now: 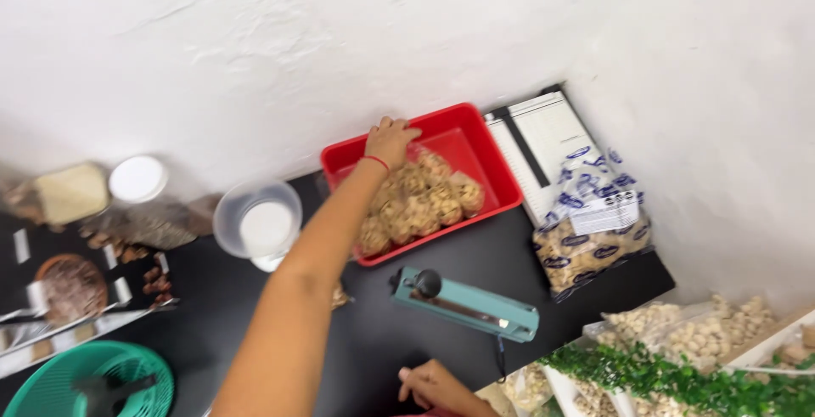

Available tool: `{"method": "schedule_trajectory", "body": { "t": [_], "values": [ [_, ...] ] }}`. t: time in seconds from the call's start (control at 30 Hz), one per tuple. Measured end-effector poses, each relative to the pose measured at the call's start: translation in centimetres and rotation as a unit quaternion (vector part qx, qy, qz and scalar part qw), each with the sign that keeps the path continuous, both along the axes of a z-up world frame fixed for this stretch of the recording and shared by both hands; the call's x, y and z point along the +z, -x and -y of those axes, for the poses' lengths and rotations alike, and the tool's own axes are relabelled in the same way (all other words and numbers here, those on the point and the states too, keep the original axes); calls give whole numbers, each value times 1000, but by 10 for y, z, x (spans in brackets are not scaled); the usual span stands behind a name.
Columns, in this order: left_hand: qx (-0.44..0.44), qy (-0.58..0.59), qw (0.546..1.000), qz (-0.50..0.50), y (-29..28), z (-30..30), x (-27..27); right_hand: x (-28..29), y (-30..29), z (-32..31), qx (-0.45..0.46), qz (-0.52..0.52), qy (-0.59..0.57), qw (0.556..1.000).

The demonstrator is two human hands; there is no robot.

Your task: Packaging snacks from a large container into small plastic bags and sealing them using a heat sealer

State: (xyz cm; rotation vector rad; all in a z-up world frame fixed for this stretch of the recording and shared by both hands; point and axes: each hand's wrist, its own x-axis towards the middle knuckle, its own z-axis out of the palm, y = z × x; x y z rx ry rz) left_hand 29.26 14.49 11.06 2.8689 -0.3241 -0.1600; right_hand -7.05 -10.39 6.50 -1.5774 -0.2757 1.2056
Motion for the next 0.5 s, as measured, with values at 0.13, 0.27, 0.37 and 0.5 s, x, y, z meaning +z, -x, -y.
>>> {"method": "schedule_trajectory", "body": {
  "t": [0.13,0.27,0.37,0.5],
  "values": [
    [-162,-145,976,-28,-37,3,-25,4,-17,14,26,14,22,999],
    [-243,-106,958,110,-43,9,-28,17,-32,27,12,3,12,1000],
    [-235,-73,960,136,-35,16,0,16,-39,29,14,54,42,998],
    [-197,-12,956,216,-20,20,56,12,-48,28,31,174,39,983]
  ]
}}
